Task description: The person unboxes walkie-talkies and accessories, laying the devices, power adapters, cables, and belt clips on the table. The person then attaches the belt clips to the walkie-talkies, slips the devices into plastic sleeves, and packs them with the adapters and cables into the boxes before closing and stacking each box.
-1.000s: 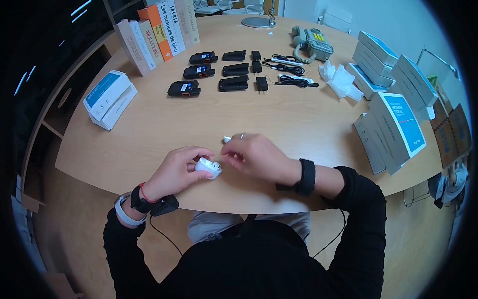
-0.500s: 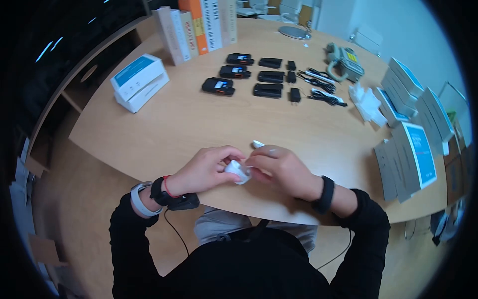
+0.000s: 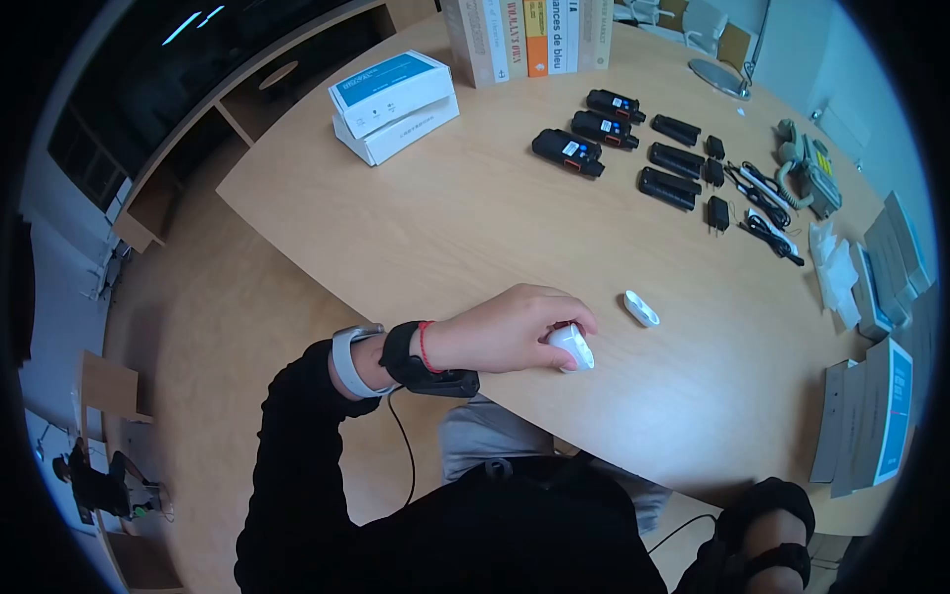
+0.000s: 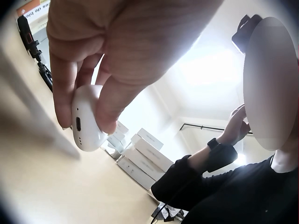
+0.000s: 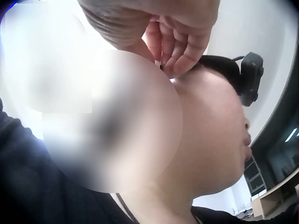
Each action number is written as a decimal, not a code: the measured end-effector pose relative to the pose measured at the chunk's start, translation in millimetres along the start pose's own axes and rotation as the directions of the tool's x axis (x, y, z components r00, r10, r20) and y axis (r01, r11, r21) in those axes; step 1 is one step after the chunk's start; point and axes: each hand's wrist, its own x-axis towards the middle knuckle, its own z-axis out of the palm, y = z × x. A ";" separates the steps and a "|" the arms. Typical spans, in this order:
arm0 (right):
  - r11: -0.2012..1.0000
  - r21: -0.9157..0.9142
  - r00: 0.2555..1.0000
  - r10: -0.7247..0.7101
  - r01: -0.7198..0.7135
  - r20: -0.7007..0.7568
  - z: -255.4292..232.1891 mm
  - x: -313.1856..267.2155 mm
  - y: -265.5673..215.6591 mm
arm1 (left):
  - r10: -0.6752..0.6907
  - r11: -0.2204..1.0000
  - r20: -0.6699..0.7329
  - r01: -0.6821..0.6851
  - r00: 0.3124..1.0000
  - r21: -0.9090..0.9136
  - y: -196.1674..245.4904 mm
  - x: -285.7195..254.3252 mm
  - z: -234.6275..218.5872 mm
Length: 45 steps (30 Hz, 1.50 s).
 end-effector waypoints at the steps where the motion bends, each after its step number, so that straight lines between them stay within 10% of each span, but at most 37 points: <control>1: 0.985 0.061 0.986 0.166 -0.164 -0.031 1.9 -3.7 -12.0 | -0.007 1.000 0.006 0.007 1.000 -0.002 0.7 -0.6 0.9; 6: 0.995 0.075 0.998 0.065 -0.067 0.020 -4.3 -13.3 -10.6 | -0.029 1.000 0.044 0.030 0.999 -0.003 2.1 -1.8 -0.2; 8: 0.897 -0.031 0.892 -0.443 0.442 -0.087 3.8 -6.0 28.4 | -0.038 0.999 0.064 0.038 0.997 -0.005 2.2 -1.3 -1.3; 12: 0.964 0.055 0.965 -0.262 0.260 0.027 -9.3 -1.4 14.3 | -0.041 0.999 0.067 0.041 0.997 0.011 2.6 -1.0 -1.6; 15: 0.882 -0.387 0.963 -0.250 0.270 0.102 -0.9 -4.7 -10.1 | -0.060 0.998 0.079 0.060 0.995 0.010 4.6 -0.8 -2.4; 18: 0.718 -0.646 0.965 -0.217 0.260 0.148 2.1 -2.5 -5.9 | -0.055 0.998 0.081 0.054 0.995 0.011 4.8 -1.3 -1.8; 20: 0.282 -0.765 0.789 -0.429 0.580 0.440 -11.1 11.2 38.7 | -0.034 0.999 0.075 0.034 0.997 0.009 5.0 -0.4 -1.4; 21: 0.601 -0.498 0.778 -0.427 0.625 0.462 -21.5 17.1 43.8 | -0.042 0.999 0.076 0.041 0.996 0.008 4.9 -0.7 -1.1; 32: 0.433 -0.507 0.660 -0.589 0.745 0.467 -6.4 11.2 57.9 | -0.046 0.999 0.104 0.044 0.994 0.017 7.2 -1.9 -5.3; 36: 0.463 -0.830 0.910 -0.397 0.310 0.118 -23.4 1.0 35.7 | -0.054 0.998 0.016 0.054 0.998 0.017 11.8 -1.3 -9.8; 37: 0.788 -0.438 0.823 -0.543 0.432 -0.165 -47.2 -21.3 30.6 | -0.074 0.997 -0.039 0.074 0.996 -0.009 13.3 -1.8 -10.0; 38: 0.780 -0.452 0.825 -0.545 0.433 -0.148 -62.3 -22.4 47.7 | -0.053 0.999 -0.035 0.053 0.998 -0.010 16.1 -1.7 -9.0; 39: 0.711 -0.699 0.955 -0.155 -0.071 -0.254 -79.0 -14.2 70.3 | -0.104 0.985 -0.099 0.088 0.990 -0.148 20.2 -1.0 -7.7; 40: 0.361 -0.779 0.858 0.188 -0.513 -0.478 -91.6 -6.1 89.6 | -0.163 0.951 -0.149 0.115 0.975 -0.287 24.9 -0.5 -6.9; 42: 0.125 -0.553 0.488 0.654 -0.824 -0.578 -107.6 -13.2 118.9 | -0.160 0.932 -0.130 0.107 0.979 -0.345 31.1 -0.2 -5.5; 45: 0.295 -0.455 0.491 0.769 -0.840 -0.410 -111.6 -43.3 153.4 | -0.196 0.845 -0.229 0.046 0.954 -0.532 29.8 -2.2 3.4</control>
